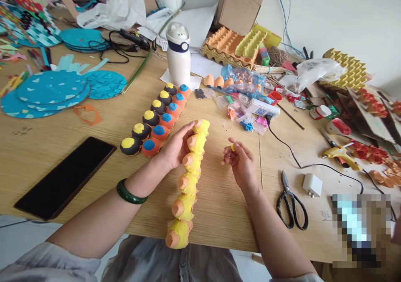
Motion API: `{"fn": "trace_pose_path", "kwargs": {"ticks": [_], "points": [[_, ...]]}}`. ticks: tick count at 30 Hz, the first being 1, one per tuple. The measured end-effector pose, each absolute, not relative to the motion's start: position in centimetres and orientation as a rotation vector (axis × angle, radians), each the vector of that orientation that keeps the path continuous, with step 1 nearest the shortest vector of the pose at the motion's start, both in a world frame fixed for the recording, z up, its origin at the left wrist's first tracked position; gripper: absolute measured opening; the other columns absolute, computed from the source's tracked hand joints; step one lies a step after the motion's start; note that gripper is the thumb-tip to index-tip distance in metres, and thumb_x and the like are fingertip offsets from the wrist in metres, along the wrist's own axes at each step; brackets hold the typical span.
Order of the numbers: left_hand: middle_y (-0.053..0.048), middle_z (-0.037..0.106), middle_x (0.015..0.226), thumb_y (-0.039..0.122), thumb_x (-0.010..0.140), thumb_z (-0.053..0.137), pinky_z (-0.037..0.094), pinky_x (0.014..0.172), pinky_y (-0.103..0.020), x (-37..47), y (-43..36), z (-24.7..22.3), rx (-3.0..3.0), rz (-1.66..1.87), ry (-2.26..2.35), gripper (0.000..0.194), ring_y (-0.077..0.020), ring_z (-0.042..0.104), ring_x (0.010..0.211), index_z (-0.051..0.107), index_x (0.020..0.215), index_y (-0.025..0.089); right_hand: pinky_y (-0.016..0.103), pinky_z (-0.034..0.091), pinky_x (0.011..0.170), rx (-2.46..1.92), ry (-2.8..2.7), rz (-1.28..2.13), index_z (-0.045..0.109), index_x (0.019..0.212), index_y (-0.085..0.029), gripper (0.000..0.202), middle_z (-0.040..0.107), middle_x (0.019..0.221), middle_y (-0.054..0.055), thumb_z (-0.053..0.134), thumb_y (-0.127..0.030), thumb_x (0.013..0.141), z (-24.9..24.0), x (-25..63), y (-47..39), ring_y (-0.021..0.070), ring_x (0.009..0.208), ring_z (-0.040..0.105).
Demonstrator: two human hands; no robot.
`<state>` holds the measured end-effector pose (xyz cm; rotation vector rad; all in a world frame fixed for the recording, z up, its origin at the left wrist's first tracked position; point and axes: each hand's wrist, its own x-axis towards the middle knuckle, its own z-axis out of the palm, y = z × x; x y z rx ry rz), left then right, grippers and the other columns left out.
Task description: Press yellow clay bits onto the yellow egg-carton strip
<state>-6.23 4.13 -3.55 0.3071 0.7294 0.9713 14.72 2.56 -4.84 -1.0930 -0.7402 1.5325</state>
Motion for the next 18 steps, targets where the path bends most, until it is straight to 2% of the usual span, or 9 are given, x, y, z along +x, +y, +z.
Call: {"fn": "trace_pose_path", "kwargs": {"ticks": [4, 7, 10, 12, 15, 18], "points": [[0.004, 0.060, 0.058, 0.054, 0.085, 0.071, 0.050, 0.040, -0.029, -6.5, 4.2, -3.4, 0.289, 0.977, 0.785, 0.033, -0.0178, 0.061, 0.041, 0.064, 0.089, 0.022, 0.025, 0.059, 0.053, -1.080, -0.599, 1.324, 0.067, 0.090, -0.017, 0.022, 0.067, 0.068, -0.002, 0.075, -0.033, 0.078, -4.8, 15.6, 3.4, 0.0094, 0.053, 0.058], [0.002, 0.064, 0.060, 0.055, 0.085, 0.070, 0.050, 0.040, -0.029, -6.6, 4.3, -3.4, 0.295, 0.966, 0.798, 0.034, -0.0191, 0.063, 0.043, 0.065, 0.088, 0.022, 0.025, 0.061, 0.057, -1.085, -0.563, 1.278, 0.066, 0.088, -0.018, 0.023, 0.065, 0.072, -0.004, 0.079, -0.032, 0.074, -4.9, 15.7, 3.6, 0.0088, 0.057, 0.060], [0.001, 0.067, 0.064, 0.054, 0.086, 0.070, 0.050, 0.041, -0.028, -6.6, 4.2, -3.5, 0.284, 0.958, 0.769, 0.032, -0.0176, 0.063, 0.045, 0.069, 0.094, 0.023, 0.023, 0.056, 0.052, -1.106, -0.676, 1.409, 0.066, 0.083, -0.017, 0.026, 0.059, 0.066, -0.006, 0.083, -0.033, 0.072, -5.1, 15.0, 3.1, 0.0078, 0.053, 0.054], [0.000, 0.070, 0.070, 0.055, 0.087, 0.069, 0.049, 0.042, -0.028, -6.5, 4.2, -3.6, 0.281, 0.976, 0.767, 0.035, -0.0167, 0.063, 0.045, 0.071, 0.102, 0.023, 0.025, 0.055, 0.049, -1.116, -0.787, 1.540, 0.068, 0.089, -0.017, 0.027, 0.059, 0.065, -0.005, 0.081, -0.035, 0.075, -5.1, 14.4, 2.6, 0.0091, 0.051, 0.053], [-0.001, 0.069, 0.069, 0.056, 0.086, 0.070, 0.048, 0.043, -0.029, -6.4, 4.2, -3.8, 0.290, 0.992, 0.758, 0.040, -0.0167, 0.062, 0.046, 0.072, 0.108, 0.024, 0.027, 0.056, 0.051, -1.107, -0.871, 1.644, 0.071, 0.097, -0.017, 0.027, 0.064, 0.075, -0.002, 0.079, -0.032, 0.076, -5.0, 13.9, 2.1, 0.0105, 0.056, 0.056], [0.000, 0.065, 0.063, 0.058, 0.084, 0.071, 0.047, 0.044, -0.028, -6.4, 4.2, -3.8, 0.299, 0.971, 0.732, 0.043, -0.0166, 0.061, 0.047, 0.073, 0.109, 0.023, 0.023, 0.052, 0.049, -1.074, -0.834, 1.722, 0.072, 0.094, -0.018, 0.028, 0.060, 0.081, -0.003, 0.085, -0.027, 0.071, -4.6, 13.9, 1.9, 0.0081, 0.059, 0.053]]}}
